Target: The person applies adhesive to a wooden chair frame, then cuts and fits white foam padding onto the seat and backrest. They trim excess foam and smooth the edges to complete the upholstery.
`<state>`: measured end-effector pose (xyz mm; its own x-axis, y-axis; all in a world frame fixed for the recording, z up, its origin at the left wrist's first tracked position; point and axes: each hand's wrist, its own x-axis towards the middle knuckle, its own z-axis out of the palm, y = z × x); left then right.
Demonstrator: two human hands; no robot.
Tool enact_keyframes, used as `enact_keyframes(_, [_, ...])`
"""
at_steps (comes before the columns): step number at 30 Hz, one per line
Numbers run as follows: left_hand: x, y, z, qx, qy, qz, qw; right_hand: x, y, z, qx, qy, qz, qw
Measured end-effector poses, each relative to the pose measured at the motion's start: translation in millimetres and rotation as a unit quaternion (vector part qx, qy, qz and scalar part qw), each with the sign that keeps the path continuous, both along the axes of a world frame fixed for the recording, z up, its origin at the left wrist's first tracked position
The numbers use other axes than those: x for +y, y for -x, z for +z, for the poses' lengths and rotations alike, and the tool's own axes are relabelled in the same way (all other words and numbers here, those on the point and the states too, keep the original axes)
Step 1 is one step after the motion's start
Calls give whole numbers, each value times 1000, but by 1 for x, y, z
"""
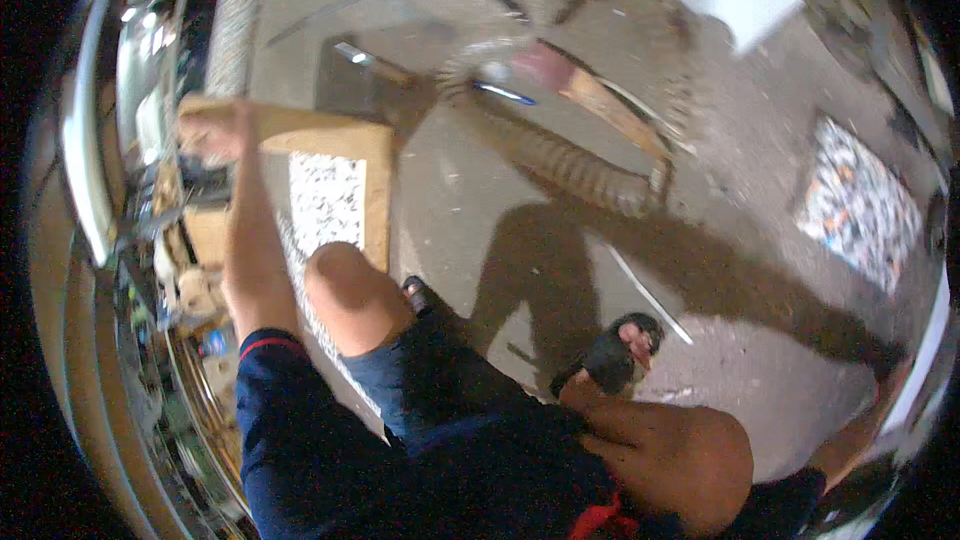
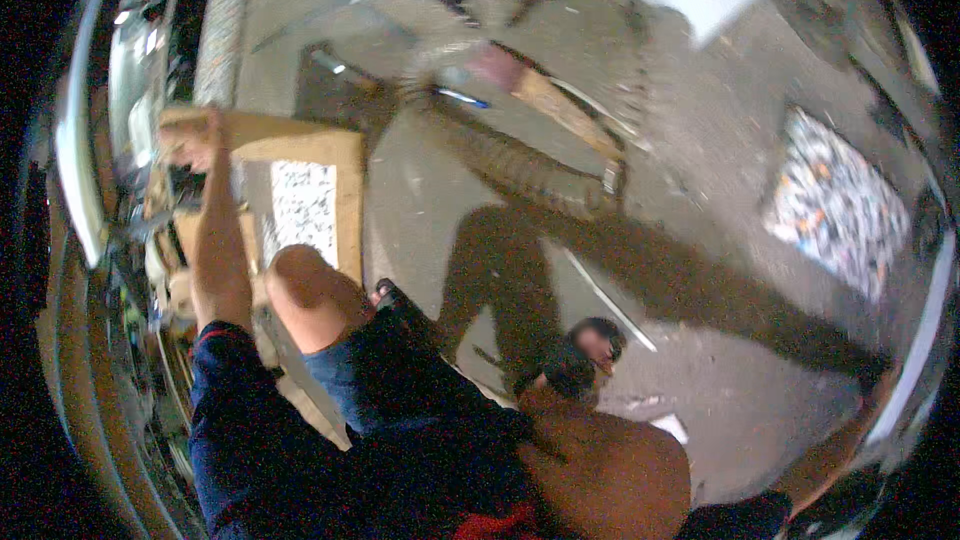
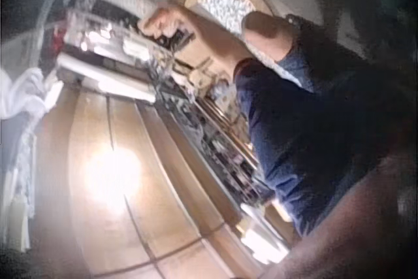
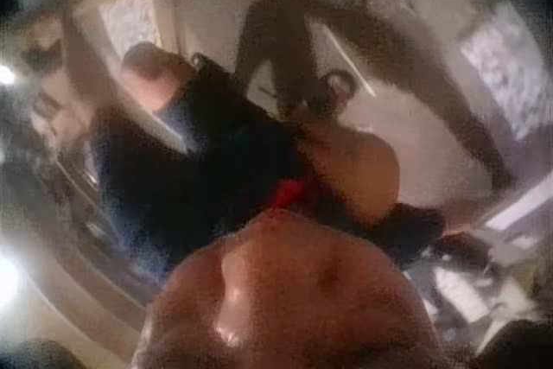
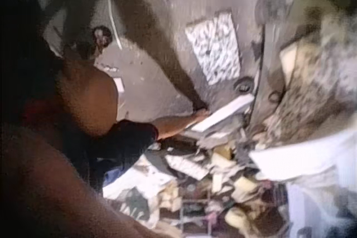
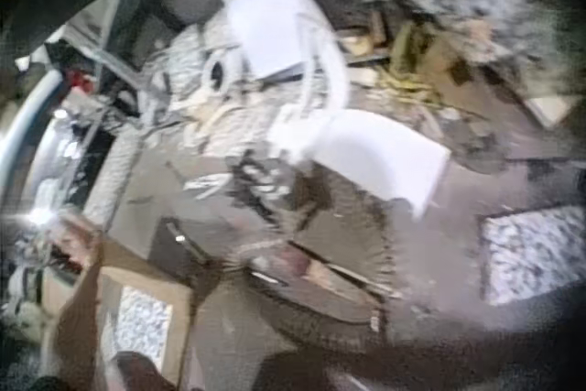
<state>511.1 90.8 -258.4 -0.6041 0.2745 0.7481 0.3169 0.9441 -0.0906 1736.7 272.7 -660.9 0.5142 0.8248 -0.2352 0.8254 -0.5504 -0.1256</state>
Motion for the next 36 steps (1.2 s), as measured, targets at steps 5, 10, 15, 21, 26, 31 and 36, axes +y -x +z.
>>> enact_keyframes(5, [42,-55,-34,-51,23,-89,994,6,37,-37,43,-14,-13,999])
enact_keyframes(10, [10,-63,-34,-67,27,-204,976,18,98,-52,56,-15,5,998])
enact_keyframes(15, [31,-66,-57,-88,-16,-219,972,16,129,-57,59,-16,8,998])
enact_keyframes(21, [36,-61,-59,-157,-217,-349,898,6,152,-63,63,-20,5,998])
enact_keyframes(26, [14,-33,-55,-231,-338,-381,829,-4,164,-68,60,-25,1,998])
enact_keyframes(31, [-9,-18,-51,-132,-39,-248,959,-22,180,-74,60,-27,7,998])
enact_keyframes(36, [23,-6,-61,-85,11,-244,966,-52,194,-77,68,-40,-3,997])
